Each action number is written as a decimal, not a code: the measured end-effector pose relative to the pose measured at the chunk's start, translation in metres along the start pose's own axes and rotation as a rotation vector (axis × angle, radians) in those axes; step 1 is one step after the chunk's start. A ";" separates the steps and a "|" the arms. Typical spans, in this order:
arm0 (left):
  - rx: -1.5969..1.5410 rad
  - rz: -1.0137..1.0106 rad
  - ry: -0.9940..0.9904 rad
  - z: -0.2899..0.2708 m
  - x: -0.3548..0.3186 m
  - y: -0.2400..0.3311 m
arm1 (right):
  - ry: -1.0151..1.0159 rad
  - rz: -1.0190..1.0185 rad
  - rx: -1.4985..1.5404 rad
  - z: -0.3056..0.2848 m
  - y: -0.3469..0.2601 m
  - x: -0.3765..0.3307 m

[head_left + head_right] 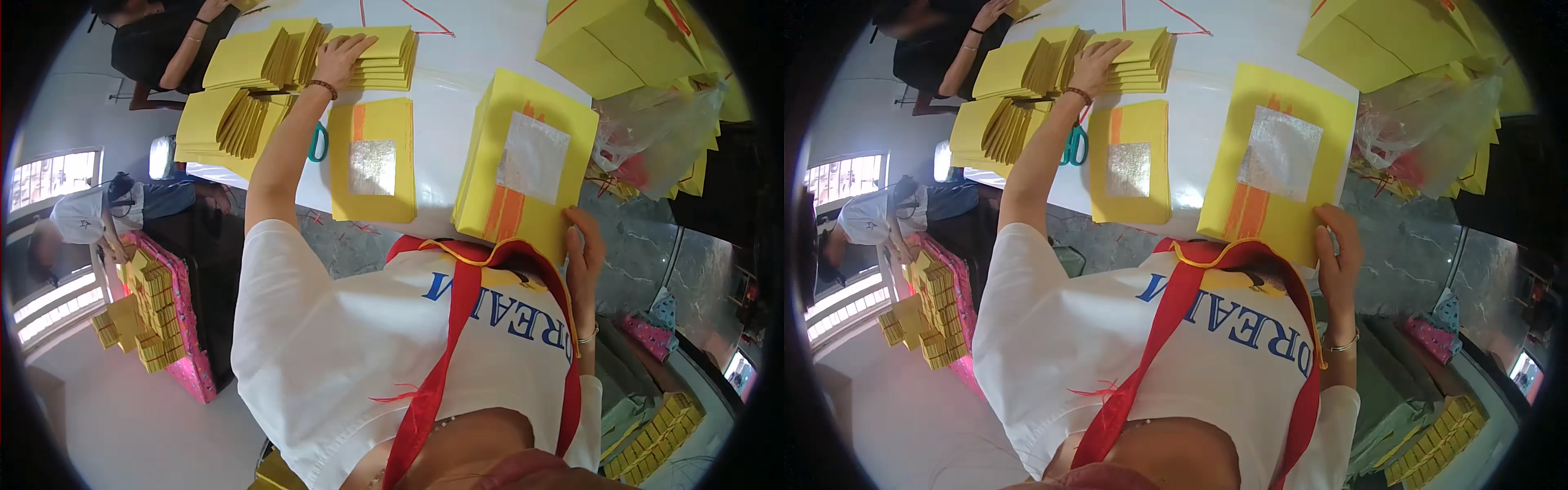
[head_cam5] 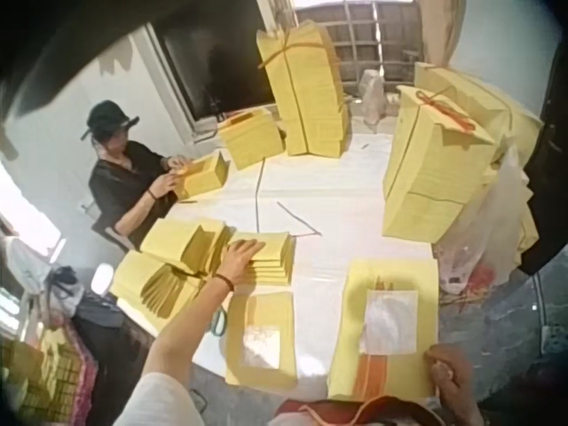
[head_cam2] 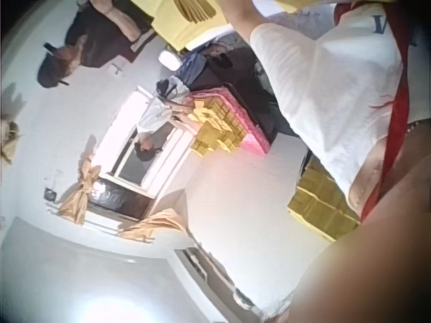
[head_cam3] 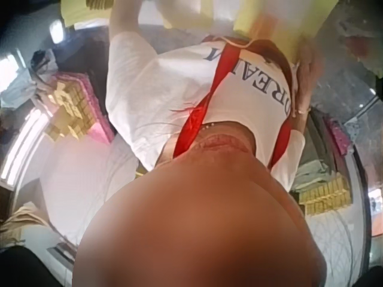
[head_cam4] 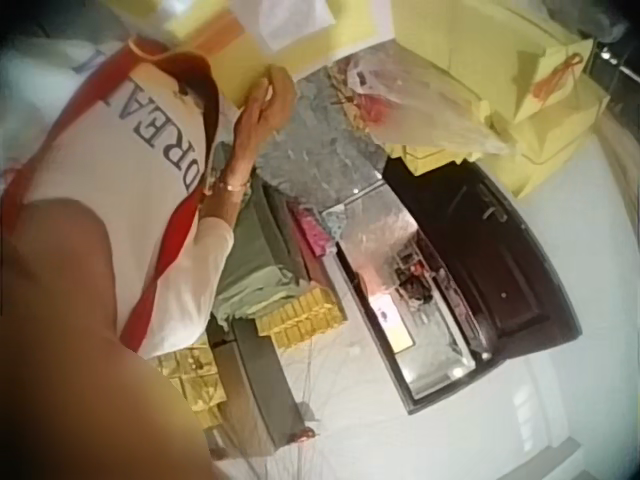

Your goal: Stacking and aligning yellow paper sheets with silver foil centers on a workbench.

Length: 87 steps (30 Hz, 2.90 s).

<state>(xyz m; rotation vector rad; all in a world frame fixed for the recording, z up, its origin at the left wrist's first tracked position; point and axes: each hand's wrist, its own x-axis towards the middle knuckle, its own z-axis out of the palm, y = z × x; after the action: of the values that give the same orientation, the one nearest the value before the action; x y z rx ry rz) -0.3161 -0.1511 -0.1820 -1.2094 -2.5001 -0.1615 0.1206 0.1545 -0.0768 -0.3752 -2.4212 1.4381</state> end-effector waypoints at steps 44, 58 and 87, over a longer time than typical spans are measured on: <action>-0.639 0.600 -0.208 -0.175 -0.033 0.248 | -0.052 -0.177 -0.157 -0.003 0.001 0.013; -0.596 0.645 -0.184 -0.181 -0.033 0.257 | -0.277 -0.395 -0.504 -0.001 -0.014 0.005; -1.053 0.214 -0.826 -0.172 0.002 0.252 | -0.334 -0.203 -0.142 -0.007 -0.022 0.012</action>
<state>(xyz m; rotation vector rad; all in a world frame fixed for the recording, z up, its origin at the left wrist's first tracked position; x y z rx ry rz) -0.0752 -0.0353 -0.0342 -2.2934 -2.9763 -1.2731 0.1105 0.1543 -0.0528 0.0902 -2.7371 1.3323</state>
